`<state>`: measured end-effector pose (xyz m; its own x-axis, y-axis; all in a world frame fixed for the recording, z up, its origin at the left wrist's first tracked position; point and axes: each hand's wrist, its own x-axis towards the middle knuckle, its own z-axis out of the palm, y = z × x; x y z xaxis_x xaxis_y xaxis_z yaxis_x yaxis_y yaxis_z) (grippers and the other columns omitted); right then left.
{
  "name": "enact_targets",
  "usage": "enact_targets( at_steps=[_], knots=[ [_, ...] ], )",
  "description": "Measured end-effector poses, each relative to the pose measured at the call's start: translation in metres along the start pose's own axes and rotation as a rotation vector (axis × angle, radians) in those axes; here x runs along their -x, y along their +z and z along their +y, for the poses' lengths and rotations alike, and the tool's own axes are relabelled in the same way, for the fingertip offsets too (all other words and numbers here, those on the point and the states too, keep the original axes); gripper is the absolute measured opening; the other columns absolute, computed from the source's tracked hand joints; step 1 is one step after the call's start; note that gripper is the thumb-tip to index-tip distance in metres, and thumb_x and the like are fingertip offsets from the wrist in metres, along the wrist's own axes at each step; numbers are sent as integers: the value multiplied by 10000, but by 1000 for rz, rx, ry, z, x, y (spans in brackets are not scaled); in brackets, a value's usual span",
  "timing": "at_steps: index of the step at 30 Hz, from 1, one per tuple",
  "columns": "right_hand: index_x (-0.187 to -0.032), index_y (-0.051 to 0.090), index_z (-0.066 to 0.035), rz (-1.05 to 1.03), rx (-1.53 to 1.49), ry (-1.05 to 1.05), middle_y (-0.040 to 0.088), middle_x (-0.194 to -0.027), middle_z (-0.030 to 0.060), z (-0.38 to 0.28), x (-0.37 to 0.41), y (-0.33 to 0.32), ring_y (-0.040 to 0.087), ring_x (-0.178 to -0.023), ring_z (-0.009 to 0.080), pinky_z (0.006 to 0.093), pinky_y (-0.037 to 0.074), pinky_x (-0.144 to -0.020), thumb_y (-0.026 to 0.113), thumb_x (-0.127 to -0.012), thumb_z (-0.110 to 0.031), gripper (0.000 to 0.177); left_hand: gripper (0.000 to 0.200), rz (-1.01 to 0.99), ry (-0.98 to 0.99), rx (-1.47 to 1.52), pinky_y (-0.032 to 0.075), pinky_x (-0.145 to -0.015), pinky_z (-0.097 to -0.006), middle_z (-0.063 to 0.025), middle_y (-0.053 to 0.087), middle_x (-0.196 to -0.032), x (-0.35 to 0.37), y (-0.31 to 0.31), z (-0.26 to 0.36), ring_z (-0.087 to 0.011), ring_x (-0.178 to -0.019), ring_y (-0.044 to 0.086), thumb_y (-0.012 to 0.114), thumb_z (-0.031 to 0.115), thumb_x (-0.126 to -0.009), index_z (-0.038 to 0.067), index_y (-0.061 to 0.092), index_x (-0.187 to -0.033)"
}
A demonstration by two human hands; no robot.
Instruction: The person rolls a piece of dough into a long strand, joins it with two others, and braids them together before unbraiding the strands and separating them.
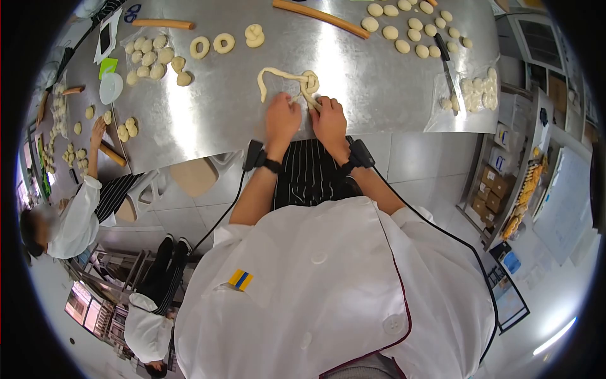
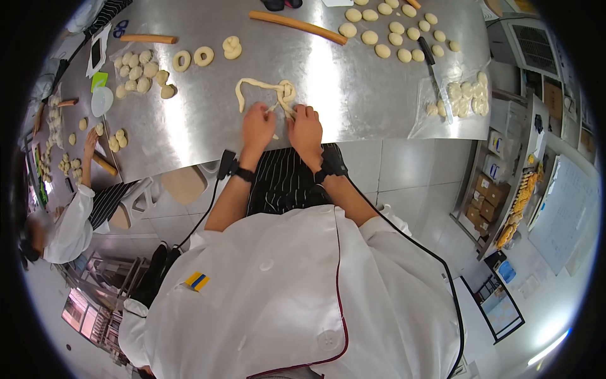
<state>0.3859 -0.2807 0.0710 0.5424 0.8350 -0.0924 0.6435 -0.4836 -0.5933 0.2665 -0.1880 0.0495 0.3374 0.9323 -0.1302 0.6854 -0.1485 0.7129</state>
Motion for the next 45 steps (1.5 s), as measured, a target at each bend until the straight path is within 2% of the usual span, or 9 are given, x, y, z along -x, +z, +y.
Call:
enact_targets(
  at_steps=[11,16,20,22,26,28,31,40,45],
  knots=[
    [-1044,665,22,-111,-192,-2,715,-927,254,26,-30,19,690,-898,453,504,565,-821,722,-867,-50,199,322,-225,-259,62,603,-773,-439,-200,777,-886,-18,24,38,-343,-867,771,779,278,-879,-8,731,-1018],
    [-1193,649,2,-219,-507,127,732,-970,242,-17,-35,-4,709,-948,440,484,578,-834,686,-889,-49,311,303,-169,-340,212,597,-748,-382,-179,781,-891,-28,35,15,-278,-838,772,739,247,-913,-16,744,-1061],
    [-1220,643,-7,-171,-610,104,733,-950,236,-44,-32,4,714,-918,440,485,584,-806,678,-898,-51,326,283,-308,-731,944,569,-698,-335,-99,746,-914,-51,8,-4,-203,-786,715,657,161,-976,-91,724,-1087],
    [-1168,636,-19,88,-403,45,722,-947,225,-41,-27,9,712,-896,437,502,580,-781,688,-910,-69,268,274,-292,-595,702,573,-706,-331,-88,743,-906,-65,-4,-16,-179,-790,715,648,153,-974,-57,718,-1136],
    [-1135,601,-25,-99,-182,80,696,-971,208,-18,-19,21,706,-893,425,512,573,-759,715,-921,-108,256,243,-295,-401,309,601,-690,-374,-133,751,-882,-84,-22,-27,-246,-717,743,671,115,-925,-26,713,-1117],
    [-1118,572,-25,-289,-86,203,668,-1029,191,-22,-19,25,697,-902,406,512,571,-754,750,-918,-151,297,274,-264,6,-75,607,-751,-417,-138,744,-931,-83,-24,-30,-329,-801,750,670,73,-892,8,699,-1156],
    [-1141,575,-29,-82,-22,136,676,-1014,174,-17,-17,27,701,-906,392,499,575,-754,771,-912,-175,336,327,-244,163,-307,579,-853,-438,-151,712,-1109,-69,-21,-26,-410,-966,704,670,50,-870,51,698,-1196],
    [-1089,654,-53,-21,14,52,675,-1010,156,22,-21,11,701,-915,385,486,584,-767,734,-911,-114,205,399,-11,510,-473,438,-1019,-536,-116,619,-1259,-10,-20,-7,-344,-1212,562,719,134,-880,60,665,-1268],
    [-1096,688,-49,-2,-48,51,684,-1052,156,29,-40,-4,696,-920,383,472,582,-795,743,-908,-123,210,313,-148,281,-537,439,-962,-506,-134,644,-1208,-2,2,-12,-343,-1143,586,735,176,-887,42,656,-1158]
  ],
)
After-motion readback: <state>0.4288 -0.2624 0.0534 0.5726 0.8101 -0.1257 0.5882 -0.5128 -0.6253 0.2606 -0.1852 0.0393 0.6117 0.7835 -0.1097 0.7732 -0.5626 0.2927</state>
